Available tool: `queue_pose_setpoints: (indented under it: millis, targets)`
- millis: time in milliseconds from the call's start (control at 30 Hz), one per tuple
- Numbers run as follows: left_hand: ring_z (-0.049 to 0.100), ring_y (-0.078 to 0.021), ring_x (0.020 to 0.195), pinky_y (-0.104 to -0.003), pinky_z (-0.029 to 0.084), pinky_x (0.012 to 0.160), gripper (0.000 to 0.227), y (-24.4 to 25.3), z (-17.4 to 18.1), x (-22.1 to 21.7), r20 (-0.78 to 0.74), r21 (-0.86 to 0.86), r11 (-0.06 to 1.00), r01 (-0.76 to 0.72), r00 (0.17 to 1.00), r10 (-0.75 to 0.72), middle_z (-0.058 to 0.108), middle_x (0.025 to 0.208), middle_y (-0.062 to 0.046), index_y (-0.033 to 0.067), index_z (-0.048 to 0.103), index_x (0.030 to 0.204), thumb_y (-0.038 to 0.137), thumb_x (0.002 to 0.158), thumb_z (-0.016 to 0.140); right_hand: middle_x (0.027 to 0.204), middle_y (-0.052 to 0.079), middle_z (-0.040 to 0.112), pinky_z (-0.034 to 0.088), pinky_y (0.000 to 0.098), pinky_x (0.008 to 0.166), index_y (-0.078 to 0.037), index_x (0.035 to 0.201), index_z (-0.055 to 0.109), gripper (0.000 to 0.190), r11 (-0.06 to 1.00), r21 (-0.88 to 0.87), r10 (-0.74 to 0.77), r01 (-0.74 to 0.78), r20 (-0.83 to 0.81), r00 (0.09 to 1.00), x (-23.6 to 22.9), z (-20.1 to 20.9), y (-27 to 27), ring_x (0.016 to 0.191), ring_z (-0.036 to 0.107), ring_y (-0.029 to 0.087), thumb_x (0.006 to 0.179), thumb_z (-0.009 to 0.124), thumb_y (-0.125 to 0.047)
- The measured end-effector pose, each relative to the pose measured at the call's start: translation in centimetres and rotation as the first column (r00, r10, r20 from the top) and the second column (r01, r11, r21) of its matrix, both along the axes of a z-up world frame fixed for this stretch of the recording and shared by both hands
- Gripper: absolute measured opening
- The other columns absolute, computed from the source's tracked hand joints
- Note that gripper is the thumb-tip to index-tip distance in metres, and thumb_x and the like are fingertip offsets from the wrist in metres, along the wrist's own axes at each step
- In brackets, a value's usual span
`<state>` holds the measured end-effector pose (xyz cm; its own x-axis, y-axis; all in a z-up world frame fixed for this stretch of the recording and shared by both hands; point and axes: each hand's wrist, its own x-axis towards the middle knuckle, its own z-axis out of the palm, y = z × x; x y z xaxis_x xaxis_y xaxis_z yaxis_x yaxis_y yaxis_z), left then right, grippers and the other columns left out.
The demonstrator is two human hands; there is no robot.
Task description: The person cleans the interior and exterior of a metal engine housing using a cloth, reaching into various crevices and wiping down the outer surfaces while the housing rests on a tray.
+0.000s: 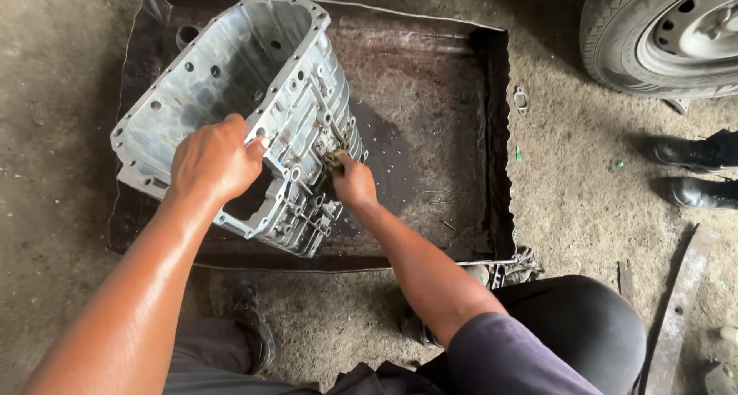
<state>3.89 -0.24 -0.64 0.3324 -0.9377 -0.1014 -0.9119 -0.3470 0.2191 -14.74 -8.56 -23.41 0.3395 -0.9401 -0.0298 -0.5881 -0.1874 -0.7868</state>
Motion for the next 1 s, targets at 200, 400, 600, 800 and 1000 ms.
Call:
queue_pose_setpoints:
  millis: [200,400,600,800,1000]
  targets:
    - [0.070,-0.0477,0.090,-0.055,0.054,0.080,0.036,0.2,-0.4,0.1,-0.026,-0.006,1.000,0.001,1.000,-0.001,0.072,0.091,-0.029,-0.0017,0.066,0.099,0.034,0.096,0.068,0.092,0.021,0.072,0.054,0.0482,0.076,-0.008,0.101,0.072,0.021,1.000,-0.004,-0.021,0.022,0.063,0.998,1.0,-0.1,-0.5,0.088,0.069,0.042,0.086,0.070,-0.022]
    - [0.072,-0.0469,0.084,-0.054,0.055,0.077,0.034,0.2,-0.2,-0.8,-0.067,-0.026,1.000,0.013,0.998,-0.014,0.071,0.087,-0.030,-0.0032,0.065,0.101,0.030,0.094,0.070,0.091,0.021,0.073,0.055,0.0465,0.078,-0.009,0.097,0.075,0.019,1.000,-0.008,0.022,-0.023,-0.046,0.999,0.3,-0.9,-1.9,0.089,0.071,0.040,0.086,0.069,-0.023]
    - [0.072,-0.0455,0.080,-0.053,0.056,0.074,0.032,-0.2,0.1,-0.6,-0.039,-0.077,0.996,0.038,0.998,-0.041,0.072,0.080,-0.028,-0.0025,0.065,0.095,0.029,0.094,0.069,0.093,0.022,0.072,0.055,0.0458,0.079,-0.007,0.102,0.075,0.021,0.997,-0.072,-0.026,0.023,-0.034,0.999,0.2,-2.7,-1.5,0.089,0.071,0.041,0.086,0.068,-0.018]
    - [0.072,-0.0457,0.081,-0.053,0.056,0.075,0.031,0.1,-0.6,-0.6,-0.041,-0.081,0.996,0.035,0.998,-0.039,0.072,0.080,-0.028,-0.0017,0.065,0.095,0.029,0.094,0.069,0.091,0.021,0.073,0.054,0.0468,0.076,-0.004,0.101,0.073,0.024,0.998,-0.005,-0.060,0.060,0.007,0.998,1.1,-0.7,-1.8,0.086,0.070,0.041,0.091,0.073,-0.025]
    - [0.071,-0.0472,0.084,-0.055,0.055,0.077,0.032,-0.1,0.1,-0.8,-0.059,-0.087,0.996,0.015,0.998,-0.020,0.072,0.084,-0.029,-0.0019,0.066,0.096,0.030,0.093,0.069,0.091,0.020,0.074,0.054,0.0451,0.075,-0.007,0.108,0.073,0.025,0.997,0.074,0.000,-0.005,0.063,0.998,-0.2,0.3,-1.6,0.084,0.072,0.039,0.087,0.069,-0.019]
